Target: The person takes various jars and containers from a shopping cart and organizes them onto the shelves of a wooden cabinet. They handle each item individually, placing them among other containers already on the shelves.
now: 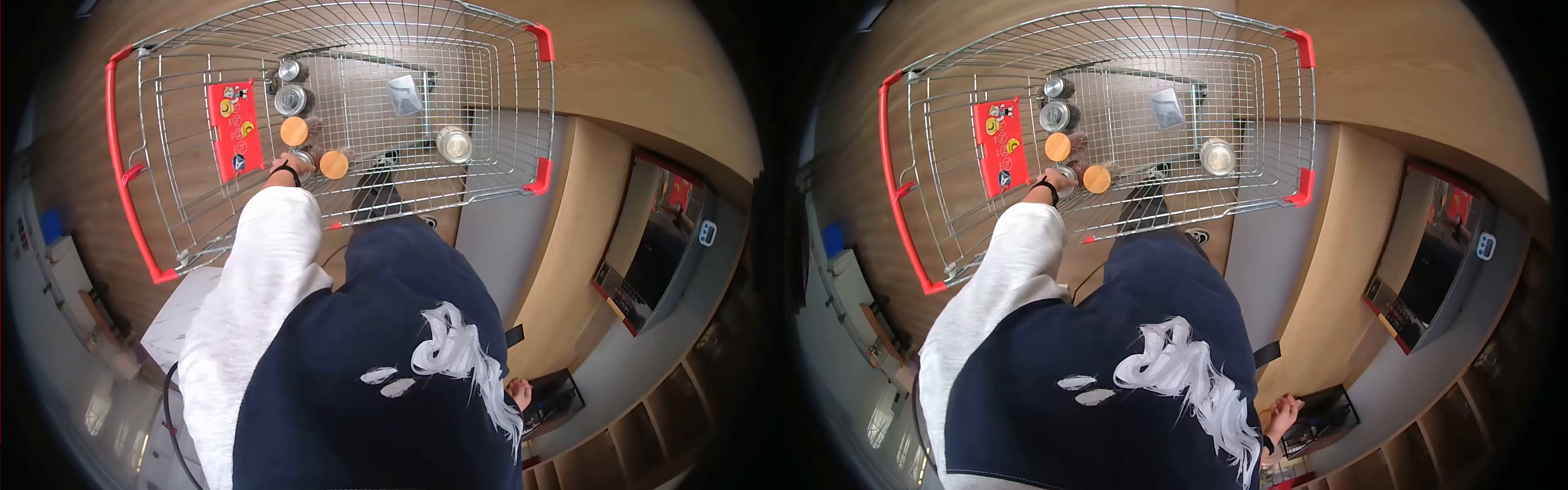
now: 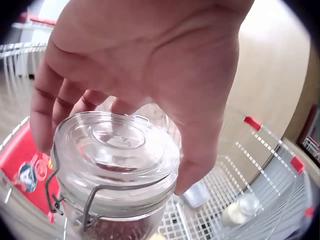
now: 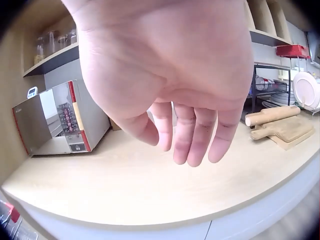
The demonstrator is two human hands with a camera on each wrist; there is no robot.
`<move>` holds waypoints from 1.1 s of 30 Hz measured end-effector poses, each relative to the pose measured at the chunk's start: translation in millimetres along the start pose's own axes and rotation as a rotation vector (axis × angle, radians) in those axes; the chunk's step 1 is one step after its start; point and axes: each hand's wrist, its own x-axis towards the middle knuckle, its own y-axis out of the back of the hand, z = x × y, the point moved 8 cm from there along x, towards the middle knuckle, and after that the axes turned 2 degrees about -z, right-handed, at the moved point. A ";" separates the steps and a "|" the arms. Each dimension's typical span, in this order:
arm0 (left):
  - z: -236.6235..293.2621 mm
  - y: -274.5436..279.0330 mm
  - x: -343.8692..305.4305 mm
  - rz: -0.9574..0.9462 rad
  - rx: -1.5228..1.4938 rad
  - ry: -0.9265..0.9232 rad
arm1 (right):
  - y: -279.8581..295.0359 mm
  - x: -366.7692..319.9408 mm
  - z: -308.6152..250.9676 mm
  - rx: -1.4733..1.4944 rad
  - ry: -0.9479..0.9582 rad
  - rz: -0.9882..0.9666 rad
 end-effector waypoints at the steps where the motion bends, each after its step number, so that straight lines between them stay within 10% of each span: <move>1: -0.2 -7.8 0.6 0.021 -0.070 0.013 | -1.8 -5.1 0.2 -0.003 -0.006 0.011; 4: 1.9 -14.2 5.7 0.021 -0.196 0.040 | -27.8 -25.3 -33.7 -0.334 0.277 -0.182; 6: 2.2 -8.8 4.0 0.068 -0.226 0.026 | -32.5 -31.0 -39.2 -0.011 -0.033 -0.140; 20: -20.1 78.9 -78.6 0.140 0.010 -0.277 | -63.9 15.7 -143.8 -0.097 0.275 -0.108; 26: -28.3 132.8 -217.8 0.445 0.137 -0.411 | -100.1 14.4 -220.2 -0.081 0.672 -0.114; 33: -7.8 188.1 -507.5 1.107 0.053 -1.002 | -101.7 -75.4 -302.4 -0.025 1.185 -0.065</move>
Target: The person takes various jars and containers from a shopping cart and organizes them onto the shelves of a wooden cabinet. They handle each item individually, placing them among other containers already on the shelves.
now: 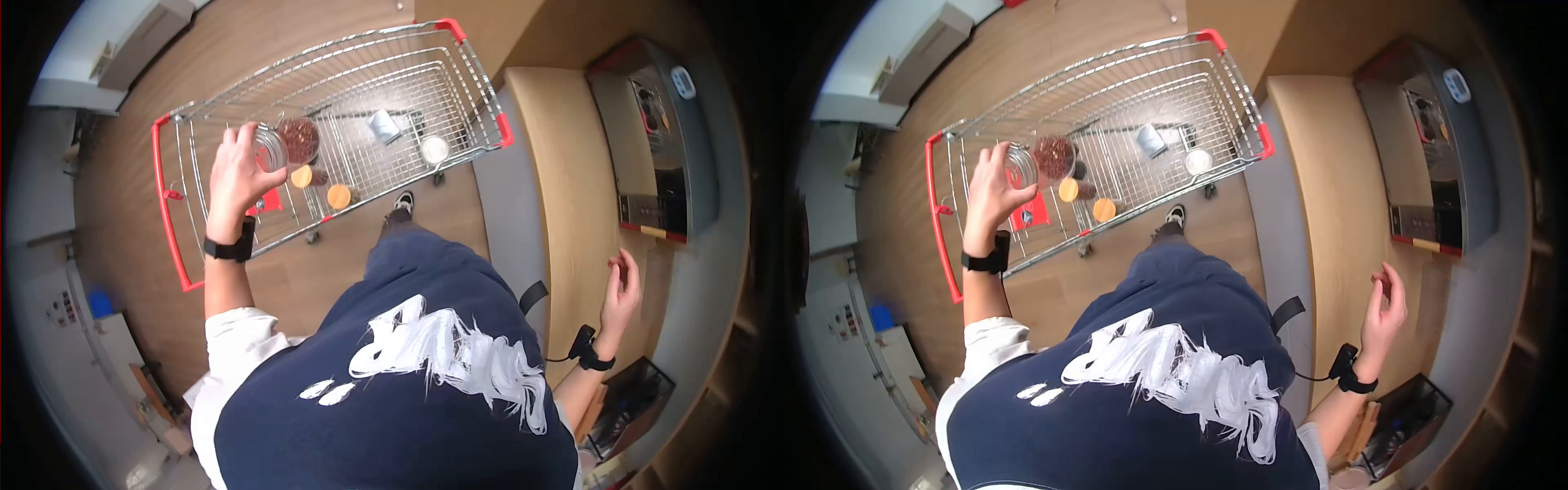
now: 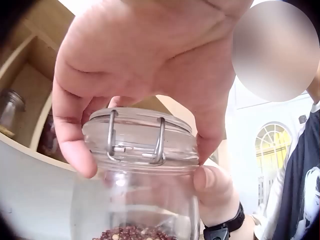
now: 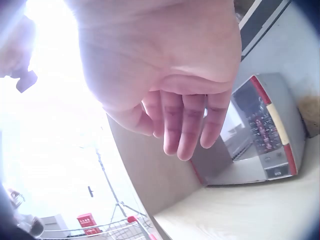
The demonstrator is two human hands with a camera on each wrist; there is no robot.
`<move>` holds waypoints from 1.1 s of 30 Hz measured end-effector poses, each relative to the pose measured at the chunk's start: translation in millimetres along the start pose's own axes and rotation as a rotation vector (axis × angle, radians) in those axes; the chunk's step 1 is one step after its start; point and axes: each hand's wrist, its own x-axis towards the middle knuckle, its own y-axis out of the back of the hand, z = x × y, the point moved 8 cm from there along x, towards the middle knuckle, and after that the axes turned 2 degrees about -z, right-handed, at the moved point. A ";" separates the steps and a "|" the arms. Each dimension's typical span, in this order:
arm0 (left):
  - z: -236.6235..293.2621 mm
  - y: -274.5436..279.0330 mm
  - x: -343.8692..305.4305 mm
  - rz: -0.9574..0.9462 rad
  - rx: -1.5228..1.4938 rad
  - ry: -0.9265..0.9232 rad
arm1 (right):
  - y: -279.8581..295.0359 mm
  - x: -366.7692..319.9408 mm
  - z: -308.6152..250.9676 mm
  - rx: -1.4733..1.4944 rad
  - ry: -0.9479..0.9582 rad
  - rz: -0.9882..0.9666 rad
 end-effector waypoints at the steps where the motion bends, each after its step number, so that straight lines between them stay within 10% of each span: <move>1: 31.3 29.0 -0.7 0.065 -0.002 -0.075 | 5.0 -1.5 -9.9 -0.016 0.065 -0.008; 8: 264.1 132.7 -27.9 0.265 -0.255 -0.691 | 50.0 -16.1 -47.2 0.101 0.400 0.017; 18: 523.4 75.5 -111.7 -0.184 -0.428 -1.398 | 106.0 -43.6 -70.0 0.194 0.570 0.210; 33: 665.0 86.8 -252.0 -0.655 -0.602 -1.758 | 222.8 -162.0 19.8 0.175 0.228 0.642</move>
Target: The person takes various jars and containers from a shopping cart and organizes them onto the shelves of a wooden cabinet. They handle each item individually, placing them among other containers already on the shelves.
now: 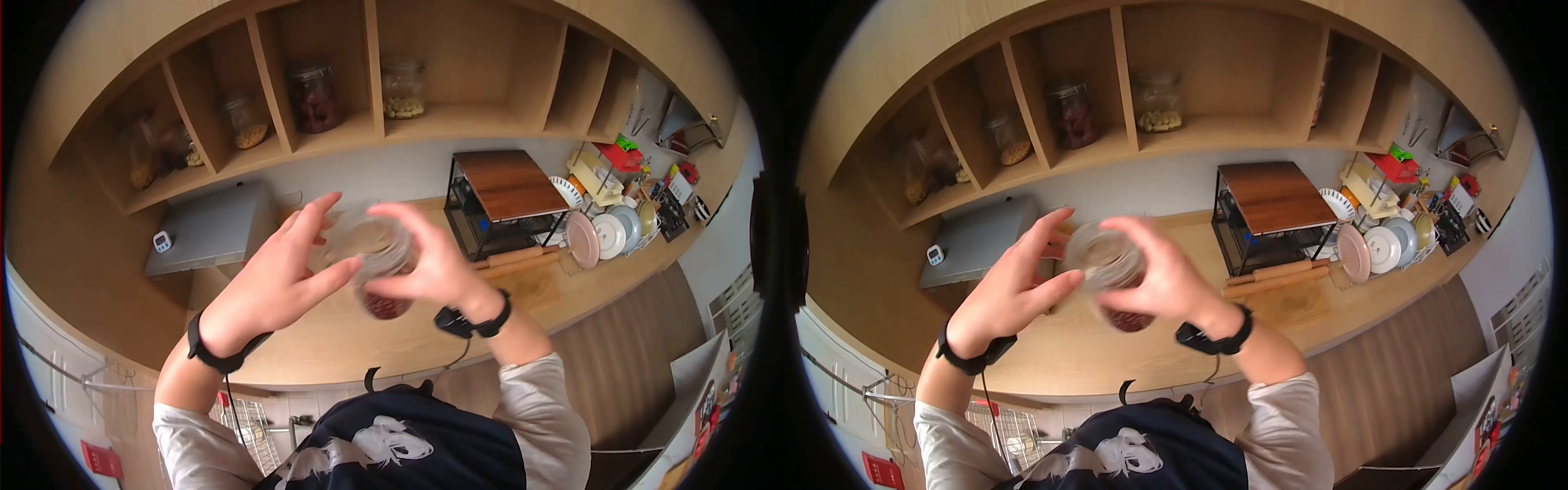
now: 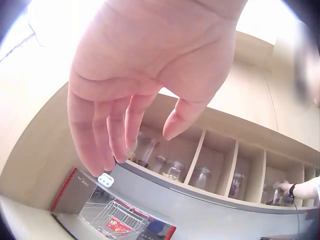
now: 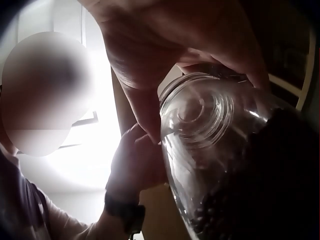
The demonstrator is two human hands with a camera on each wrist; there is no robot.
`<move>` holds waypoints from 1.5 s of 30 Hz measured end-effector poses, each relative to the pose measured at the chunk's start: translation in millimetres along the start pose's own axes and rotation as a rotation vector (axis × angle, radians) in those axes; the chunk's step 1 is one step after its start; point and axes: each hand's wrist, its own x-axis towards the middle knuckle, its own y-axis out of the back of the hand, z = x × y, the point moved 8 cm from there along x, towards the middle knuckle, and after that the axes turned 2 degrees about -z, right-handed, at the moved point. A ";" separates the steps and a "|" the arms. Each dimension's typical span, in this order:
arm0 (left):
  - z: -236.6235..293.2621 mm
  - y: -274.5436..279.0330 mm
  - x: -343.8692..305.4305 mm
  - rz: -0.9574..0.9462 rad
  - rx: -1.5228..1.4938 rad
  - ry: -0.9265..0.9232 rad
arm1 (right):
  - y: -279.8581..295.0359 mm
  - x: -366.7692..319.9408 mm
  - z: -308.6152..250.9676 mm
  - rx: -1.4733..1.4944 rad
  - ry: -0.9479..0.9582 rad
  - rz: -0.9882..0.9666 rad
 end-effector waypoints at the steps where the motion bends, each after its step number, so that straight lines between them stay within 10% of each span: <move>1: 0.6 4.8 -4.2 0.020 -0.100 0.040 | 23.6 4.6 6.5 0.033 -0.055 0.040; 4: -2.5 22.5 -38.4 0.062 0.113 -0.103 | 100.6 29.1 18.0 0.115 -0.162 0.202; 13: -164.3 47.1 -213.6 0.458 -0.212 0.450 | 287.9 121.4 94.7 -0.533 -0.061 0.642; 21: -204.4 78.0 -349.1 0.836 -0.191 0.684 | 306.3 172.4 171.3 -0.551 -0.147 0.731; 31: -207.7 40.5 -360.3 0.842 -0.302 0.904 | 284.9 199.9 191.6 -0.869 -0.236 0.800; 39: -252.0 33.0 -389.3 0.791 -0.325 0.951 | 313.8 227.0 233.6 -1.100 -0.287 0.549; 41: -262.7 27.8 -419.2 0.886 -0.320 1.009 | 313.6 220.2 252.0 -1.010 -0.642 0.514; 42: -270.5 30.2 -430.3 0.831 -0.349 1.053 | 341.6 209.3 302.3 -0.738 -0.369 0.338; 45: -254.3 43.1 -469.7 0.872 -0.132 0.978 | 310.7 190.9 258.2 -0.810 -0.327 0.179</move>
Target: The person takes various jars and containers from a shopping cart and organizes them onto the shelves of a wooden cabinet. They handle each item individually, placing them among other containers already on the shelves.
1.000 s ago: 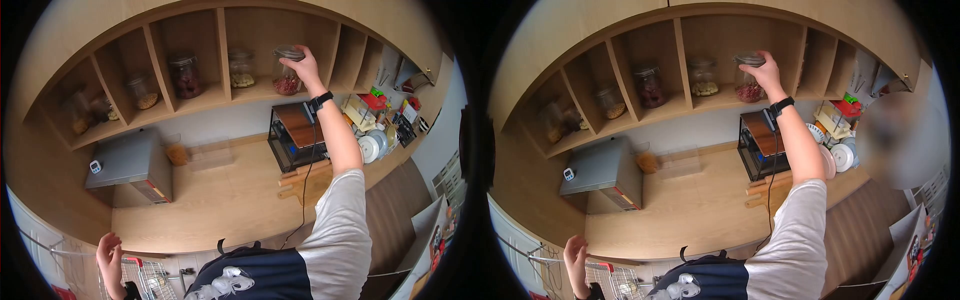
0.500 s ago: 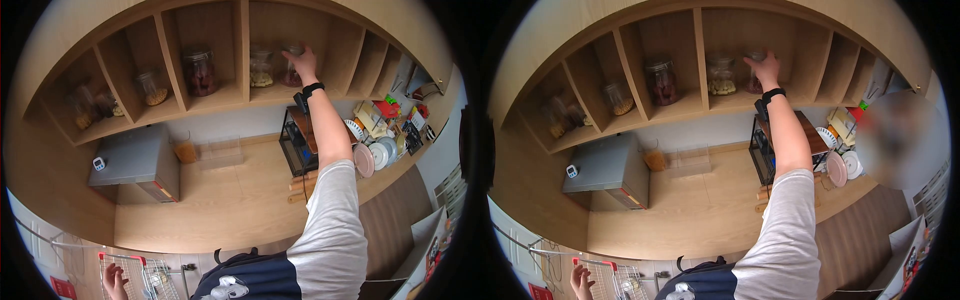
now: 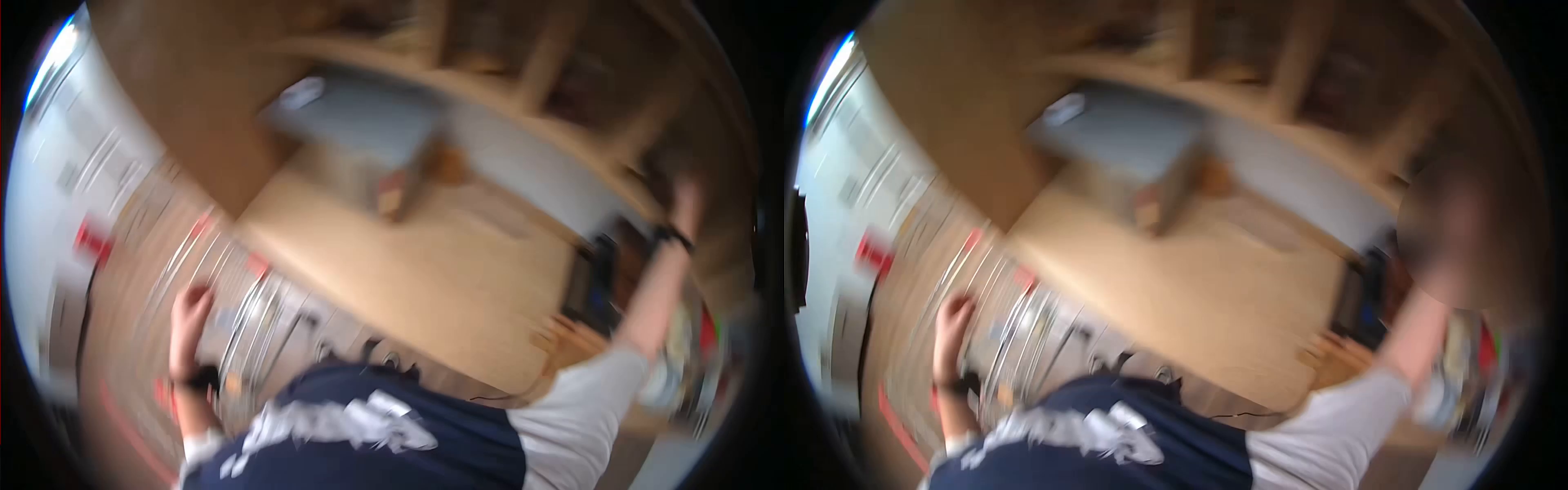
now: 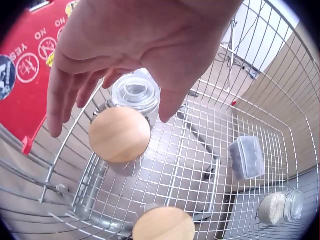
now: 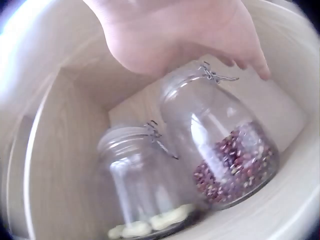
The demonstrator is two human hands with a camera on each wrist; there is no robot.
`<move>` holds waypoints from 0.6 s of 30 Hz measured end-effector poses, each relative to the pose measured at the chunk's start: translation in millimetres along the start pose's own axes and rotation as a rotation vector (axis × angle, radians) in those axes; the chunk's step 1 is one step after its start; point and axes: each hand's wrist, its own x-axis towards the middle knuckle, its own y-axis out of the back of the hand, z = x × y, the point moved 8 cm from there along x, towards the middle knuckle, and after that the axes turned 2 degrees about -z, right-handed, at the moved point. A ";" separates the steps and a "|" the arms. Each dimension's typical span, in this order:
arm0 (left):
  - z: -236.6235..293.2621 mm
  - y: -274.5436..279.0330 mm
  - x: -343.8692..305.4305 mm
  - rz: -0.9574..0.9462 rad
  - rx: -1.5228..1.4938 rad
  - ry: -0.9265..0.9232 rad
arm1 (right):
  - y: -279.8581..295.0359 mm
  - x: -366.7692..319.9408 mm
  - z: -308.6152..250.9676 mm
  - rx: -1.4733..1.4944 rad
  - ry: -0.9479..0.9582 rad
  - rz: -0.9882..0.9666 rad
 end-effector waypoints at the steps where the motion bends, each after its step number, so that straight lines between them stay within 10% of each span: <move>1: -17.8 21.1 -10.0 0.127 -0.043 0.026 | -5.8 -0.4 -9.2 -0.068 0.097 0.022; 7: -236.5 219.7 -47.8 0.547 0.207 0.385 | -21.2 -189.7 -244.8 -0.051 0.621 0.521; 13: -440.3 271.6 -119.0 0.734 0.458 0.737 | -169.1 -327.3 -353.2 0.335 0.328 -0.081; 18: -563.7 234.7 -160.2 0.359 0.428 1.179 | -274.6 -393.0 -390.3 0.438 0.048 -0.497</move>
